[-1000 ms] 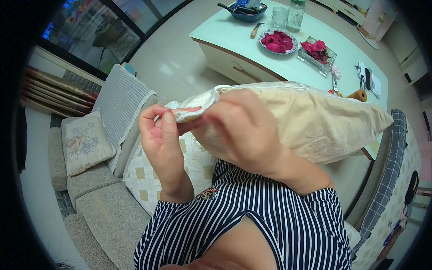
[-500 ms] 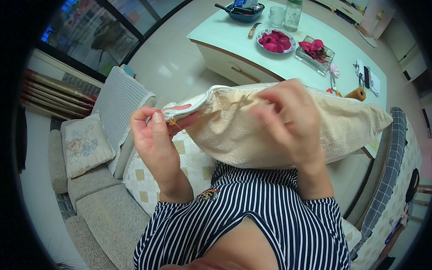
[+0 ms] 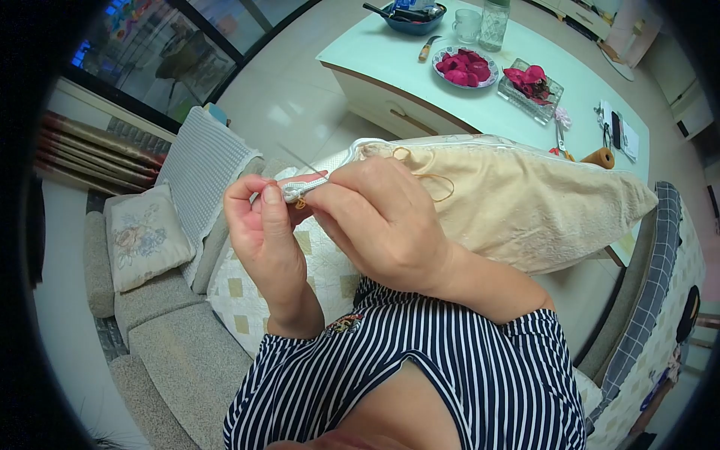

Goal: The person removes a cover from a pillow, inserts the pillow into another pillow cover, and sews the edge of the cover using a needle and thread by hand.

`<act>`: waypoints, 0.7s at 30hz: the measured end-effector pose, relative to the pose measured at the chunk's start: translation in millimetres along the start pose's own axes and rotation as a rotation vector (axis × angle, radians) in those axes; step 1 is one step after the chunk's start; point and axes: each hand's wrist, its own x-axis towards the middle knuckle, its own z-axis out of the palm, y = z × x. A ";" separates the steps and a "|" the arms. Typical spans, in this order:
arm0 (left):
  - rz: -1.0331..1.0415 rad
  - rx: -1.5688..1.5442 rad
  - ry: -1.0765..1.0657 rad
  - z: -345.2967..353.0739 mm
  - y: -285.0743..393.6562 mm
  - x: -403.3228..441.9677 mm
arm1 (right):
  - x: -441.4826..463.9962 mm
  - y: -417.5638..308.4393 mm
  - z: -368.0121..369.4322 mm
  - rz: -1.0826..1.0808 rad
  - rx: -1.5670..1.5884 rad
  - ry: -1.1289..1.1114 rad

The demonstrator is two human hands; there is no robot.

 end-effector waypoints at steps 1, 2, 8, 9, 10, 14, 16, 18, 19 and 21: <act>-0.002 -0.002 0.001 0.6 0.4 0.3 | -0.7 1.0 -1.0 -0.009 0.017 0.004; -0.009 0.005 -0.012 1.4 0.5 0.7 | -0.8 1.0 -4.0 -0.007 0.016 0.003; 0.028 0.089 -0.075 6.6 -5.1 -1.4 | -3.3 -5.5 -24.0 0.149 0.050 -0.026; 0.052 0.106 -0.067 7.6 -5.9 -1.0 | -3.3 -5.7 -25.4 0.173 0.168 -0.047; 0.052 0.106 -0.068 9.0 -6.8 -0.3 | -3.0 -5.9 -26.5 0.196 0.287 -0.068; 0.241 0.319 0.014 6.0 -9.7 3.4 | -1.3 -3.2 -27.6 0.166 0.261 -0.126; 0.286 0.352 0.051 0.1 -2.5 6.1 | -3.2 3.3 -24.1 0.100 0.092 -0.044; 0.100 0.088 -0.107 -2.5 19.0 5.7 | -3.3 3.2 -23.0 0.105 0.057 -0.035; 0.014 -0.134 -0.188 -3.3 22.6 5.0 | -3.3 3.0 -21.9 0.111 0.026 -0.029; -0.013 -0.171 -0.194 -0.4 25.5 1.5 | -2.4 2.6 -19.8 0.094 0.022 -0.019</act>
